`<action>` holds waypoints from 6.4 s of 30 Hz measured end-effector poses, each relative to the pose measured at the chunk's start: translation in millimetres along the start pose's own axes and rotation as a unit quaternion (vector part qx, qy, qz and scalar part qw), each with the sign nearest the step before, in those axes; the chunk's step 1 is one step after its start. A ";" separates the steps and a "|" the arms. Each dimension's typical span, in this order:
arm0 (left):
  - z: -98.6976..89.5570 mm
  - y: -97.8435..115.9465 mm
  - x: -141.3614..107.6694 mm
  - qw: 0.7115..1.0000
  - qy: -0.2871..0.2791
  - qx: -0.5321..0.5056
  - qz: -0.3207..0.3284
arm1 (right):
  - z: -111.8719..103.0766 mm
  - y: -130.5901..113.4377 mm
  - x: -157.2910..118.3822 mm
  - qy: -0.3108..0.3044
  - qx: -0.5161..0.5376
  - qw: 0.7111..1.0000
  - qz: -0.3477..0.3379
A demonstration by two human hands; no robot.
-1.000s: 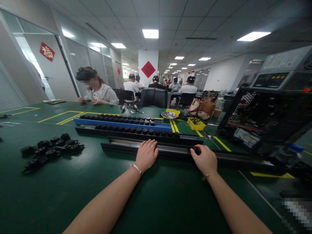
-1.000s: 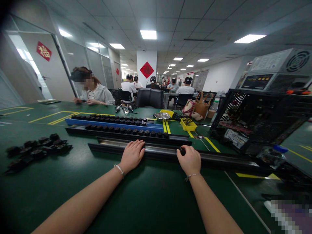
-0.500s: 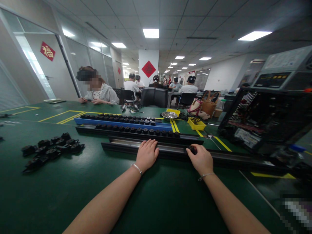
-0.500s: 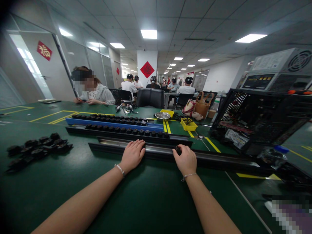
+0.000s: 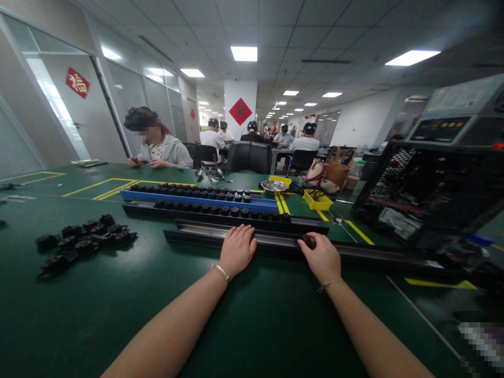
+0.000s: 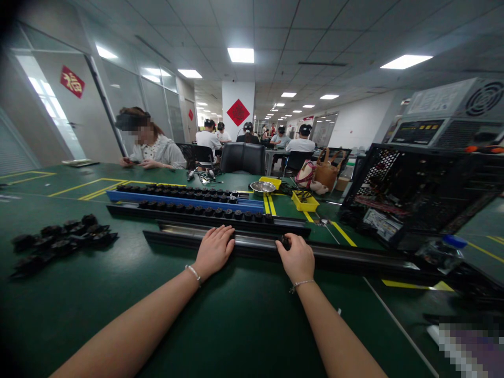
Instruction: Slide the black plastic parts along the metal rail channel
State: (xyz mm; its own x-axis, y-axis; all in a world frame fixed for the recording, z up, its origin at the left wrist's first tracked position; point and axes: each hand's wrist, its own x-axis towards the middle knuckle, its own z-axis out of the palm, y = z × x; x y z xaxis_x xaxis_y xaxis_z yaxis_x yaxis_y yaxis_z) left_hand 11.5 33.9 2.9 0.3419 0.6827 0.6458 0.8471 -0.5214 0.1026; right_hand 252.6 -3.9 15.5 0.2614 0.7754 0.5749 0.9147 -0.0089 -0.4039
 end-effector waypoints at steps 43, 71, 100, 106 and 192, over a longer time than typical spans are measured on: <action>-0.5 0.4 0.3 1.000 0.000 0.009 0.005 | 7.2 -25.2 -8.9 -0.122 0.018 0.977 -0.173; -11.0 5.8 -4.0 0.997 -0.061 0.034 0.046 | 9.9 -48.7 -21.5 -0.176 -0.050 0.949 -0.259; -6.6 14.5 -6.2 0.992 -0.069 0.075 0.072 | 13.9 -30.7 -17.3 -0.122 -0.134 0.959 -0.218; -6.8 14.6 -6.1 0.994 -0.063 0.055 0.064 | 13.9 -31.1 -17.7 -0.123 -0.132 0.960 -0.215; -17.1 -24.8 -6.0 0.997 0.004 0.071 -0.017 | 14.3 -37.9 -17.4 -0.110 -0.126 0.972 -0.167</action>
State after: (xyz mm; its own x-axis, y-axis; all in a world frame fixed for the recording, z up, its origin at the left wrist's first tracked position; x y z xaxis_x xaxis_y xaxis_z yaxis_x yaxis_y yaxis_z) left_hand -18.6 34.0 9.4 0.3100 0.6940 0.6498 0.9070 -0.4209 0.0169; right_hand 209.0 -8.1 10.6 -0.1097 0.8773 0.4673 0.9910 0.1331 -0.0172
